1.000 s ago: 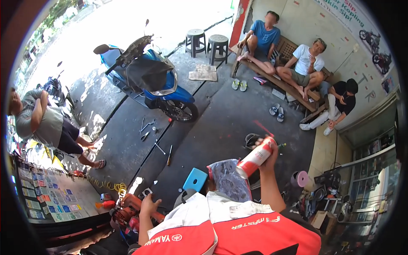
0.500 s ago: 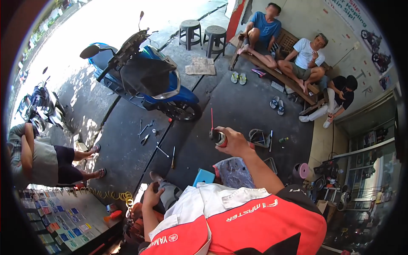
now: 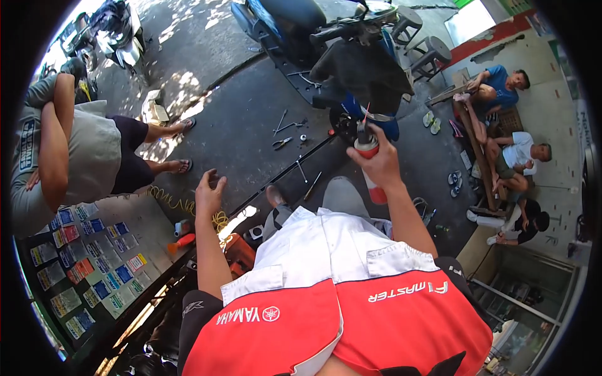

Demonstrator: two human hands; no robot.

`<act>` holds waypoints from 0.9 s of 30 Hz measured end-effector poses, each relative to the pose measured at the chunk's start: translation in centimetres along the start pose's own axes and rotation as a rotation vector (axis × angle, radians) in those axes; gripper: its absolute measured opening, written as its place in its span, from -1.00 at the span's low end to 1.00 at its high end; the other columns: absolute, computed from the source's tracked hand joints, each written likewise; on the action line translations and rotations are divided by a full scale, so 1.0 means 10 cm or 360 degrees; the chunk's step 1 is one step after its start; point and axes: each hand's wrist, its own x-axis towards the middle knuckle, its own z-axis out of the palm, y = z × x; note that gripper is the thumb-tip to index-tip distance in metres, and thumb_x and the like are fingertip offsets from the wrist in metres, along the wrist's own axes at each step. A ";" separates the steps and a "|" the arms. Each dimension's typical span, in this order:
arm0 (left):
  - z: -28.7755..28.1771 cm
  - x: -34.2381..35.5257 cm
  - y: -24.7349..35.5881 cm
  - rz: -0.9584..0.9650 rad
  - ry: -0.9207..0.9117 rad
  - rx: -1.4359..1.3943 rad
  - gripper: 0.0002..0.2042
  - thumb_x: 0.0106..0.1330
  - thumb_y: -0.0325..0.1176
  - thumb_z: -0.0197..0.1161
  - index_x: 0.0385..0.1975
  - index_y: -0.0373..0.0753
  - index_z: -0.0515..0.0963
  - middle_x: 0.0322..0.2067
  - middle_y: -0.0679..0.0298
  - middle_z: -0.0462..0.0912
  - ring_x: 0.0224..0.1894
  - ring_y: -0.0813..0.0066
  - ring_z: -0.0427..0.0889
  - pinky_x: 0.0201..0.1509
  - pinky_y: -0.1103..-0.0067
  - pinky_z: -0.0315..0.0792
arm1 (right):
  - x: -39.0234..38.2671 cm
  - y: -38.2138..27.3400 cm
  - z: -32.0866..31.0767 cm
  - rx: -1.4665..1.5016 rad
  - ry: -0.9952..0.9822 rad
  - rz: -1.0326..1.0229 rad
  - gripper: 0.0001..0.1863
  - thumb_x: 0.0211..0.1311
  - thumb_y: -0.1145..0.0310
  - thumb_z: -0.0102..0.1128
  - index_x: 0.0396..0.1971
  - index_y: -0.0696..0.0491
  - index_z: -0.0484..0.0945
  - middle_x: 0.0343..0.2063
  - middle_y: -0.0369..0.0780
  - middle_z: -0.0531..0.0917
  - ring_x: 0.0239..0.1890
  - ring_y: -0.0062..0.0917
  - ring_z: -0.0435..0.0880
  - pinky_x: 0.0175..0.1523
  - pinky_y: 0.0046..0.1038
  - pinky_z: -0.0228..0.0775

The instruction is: Repairing and servicing the front assembly of a motorcycle using hand tools.

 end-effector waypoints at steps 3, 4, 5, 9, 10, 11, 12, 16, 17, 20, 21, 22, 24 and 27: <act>-0.09 0.01 -0.20 -0.0150 -0.0039 -0.0003 -0.48 0.28 -0.15 0.40 0.15 -0.32 0.50 -0.02 0.00 0.69 -0.02 0.15 0.71 0.06 0.37 0.54 | 0.72 -0.14 0.19 -0.0074 0.0071 -0.0131 -0.30 -0.08 0.18 0.55 0.13 -0.04 0.48 -0.14 0.00 0.70 -0.04 -0.05 0.69 0.06 -0.18 0.53; -0.09 -0.03 -0.31 -0.0186 -0.0085 0.0045 -0.47 0.27 -0.14 0.41 0.16 -0.31 0.50 -0.02 -0.01 0.68 -0.02 0.14 0.71 0.06 0.36 0.54 | 0.94 -0.15 0.22 -0.0150 0.0107 -0.0223 -0.30 -0.07 0.15 0.54 0.13 -0.04 0.49 -0.14 0.00 0.70 -0.03 -0.04 0.68 0.07 -0.17 0.52; -0.08 -0.08 -0.42 -0.0192 -0.0084 0.0058 -0.47 0.27 -0.14 0.41 0.16 -0.31 0.50 -0.02 -0.01 0.68 -0.02 0.14 0.71 0.06 0.36 0.54 | 1.15 -0.16 0.26 -0.0173 0.0084 -0.0182 -0.30 -0.07 0.15 0.54 0.13 -0.04 0.49 -0.14 0.00 0.70 -0.03 -0.04 0.68 0.07 -0.17 0.52; -0.02 -0.39 -0.89 -0.0365 -0.0181 0.0159 -0.47 0.27 -0.14 0.41 0.15 -0.31 0.50 -0.01 -0.02 0.68 -0.01 0.13 0.70 0.08 0.36 0.53 | 1.71 -0.11 0.34 -0.0415 0.0062 -0.0179 -0.25 -0.06 0.03 0.51 0.17 -0.04 0.48 -0.09 0.01 0.70 0.00 -0.02 0.66 0.13 -0.13 0.48; -0.01 -0.45 -0.98 -0.0405 -0.0137 0.0186 -0.47 0.27 -0.15 0.41 0.15 -0.31 0.51 -0.02 -0.02 0.68 0.00 0.13 0.70 0.09 0.36 0.53 | 1.82 -0.09 0.36 -0.0444 0.0057 -0.0162 -0.24 -0.07 0.00 0.50 0.18 -0.03 0.48 -0.07 0.02 0.69 0.01 -0.01 0.66 0.14 -0.12 0.47; 0.01 -0.52 -1.05 -0.0497 -0.0097 0.0105 -0.48 0.26 -0.15 0.42 0.13 -0.31 0.52 -0.05 -0.02 0.70 0.01 0.12 0.70 0.11 0.36 0.52 | 1.90 -0.07 0.37 -0.0439 0.0058 -0.0184 -0.24 -0.07 0.00 0.50 0.18 -0.03 0.48 -0.07 0.02 0.69 0.01 -0.01 0.66 0.14 -0.12 0.47; 0.04 -0.57 -1.11 -0.0549 -0.0083 0.0139 -0.49 0.26 -0.15 0.42 0.12 -0.32 0.52 -0.05 -0.02 0.70 0.01 0.11 0.70 0.11 0.35 0.52 | 1.95 -0.05 0.38 -0.0438 0.0056 -0.0170 -0.23 -0.07 -0.01 0.49 0.17 -0.04 0.48 -0.06 0.02 0.69 0.02 -0.01 0.66 0.15 -0.12 0.47; 0.10 -0.57 -1.18 -0.0697 -0.0187 0.0067 -0.48 0.26 -0.14 0.40 0.13 -0.32 0.52 -0.02 -0.02 0.70 0.04 0.11 0.69 0.14 0.36 0.51 | 2.12 0.04 0.40 -0.0468 0.0094 -0.0118 -0.22 -0.09 -0.02 0.50 0.18 -0.05 0.47 -0.05 0.02 0.69 0.05 -0.02 0.65 0.18 -0.12 0.46; 0.11 -0.52 -1.17 -0.0682 -0.0174 0.0072 -0.48 0.26 -0.14 0.40 0.13 -0.32 0.52 -0.02 -0.02 0.70 0.04 0.11 0.69 0.14 0.36 0.51 | 2.16 0.06 0.40 -0.0463 0.0097 -0.0115 -0.22 -0.09 -0.02 0.50 0.18 -0.05 0.47 -0.05 0.02 0.69 0.05 -0.02 0.65 0.18 -0.12 0.46; 0.09 -0.35 -1.10 -0.0562 -0.0126 0.0062 -0.47 0.25 -0.14 0.40 0.14 -0.31 0.52 -0.02 -0.02 0.70 0.03 0.12 0.70 0.13 0.35 0.52 | 2.24 0.11 0.39 -0.0425 0.0068 -0.0036 -0.22 -0.09 -0.03 0.50 0.18 -0.06 0.47 -0.05 0.02 0.69 0.06 -0.02 0.64 0.18 -0.12 0.46; 0.07 -0.29 -1.08 -0.0556 -0.0118 0.0084 -0.47 0.25 -0.14 0.40 0.14 -0.31 0.52 -0.02 -0.02 0.70 0.03 0.12 0.70 0.13 0.35 0.52 | 2.26 0.11 0.39 -0.0426 0.0079 -0.0036 -0.23 -0.09 -0.03 0.50 0.17 -0.06 0.48 -0.05 0.02 0.69 0.05 -0.02 0.65 0.17 -0.12 0.46; 0.05 -0.25 -1.06 -0.0544 -0.0093 0.0059 -0.47 0.25 -0.13 0.40 0.13 -0.31 0.52 -0.03 -0.01 0.70 0.03 0.13 0.70 0.12 0.36 0.52 | 2.28 0.11 0.39 -0.0433 0.0091 -0.0028 -0.23 -0.09 -0.03 0.50 0.16 -0.05 0.48 -0.05 0.03 0.69 0.05 -0.02 0.65 0.16 -0.12 0.47; 0.01 -0.18 -1.03 -0.0556 -0.0078 -0.0023 -0.49 0.26 -0.11 0.39 0.12 -0.28 0.53 -0.04 0.00 0.71 0.04 0.11 0.69 0.12 0.34 0.52 | 2.29 0.11 0.39 -0.0401 0.0090 -0.0024 -0.24 -0.09 -0.02 0.50 0.15 -0.04 0.49 -0.07 0.02 0.70 0.04 -0.02 0.65 0.15 -0.12 0.47; -0.04 -0.14 -1.03 -0.0506 -0.0093 0.0153 -0.49 0.26 -0.11 0.39 0.13 -0.27 0.53 -0.03 -0.01 0.70 0.05 0.07 0.68 0.13 0.33 0.51 | 2.30 0.09 0.39 -0.0351 0.0103 -0.0009 -0.26 -0.09 -0.02 0.51 0.12 -0.03 0.50 -0.09 0.02 0.71 0.01 -0.01 0.67 0.13 -0.12 0.49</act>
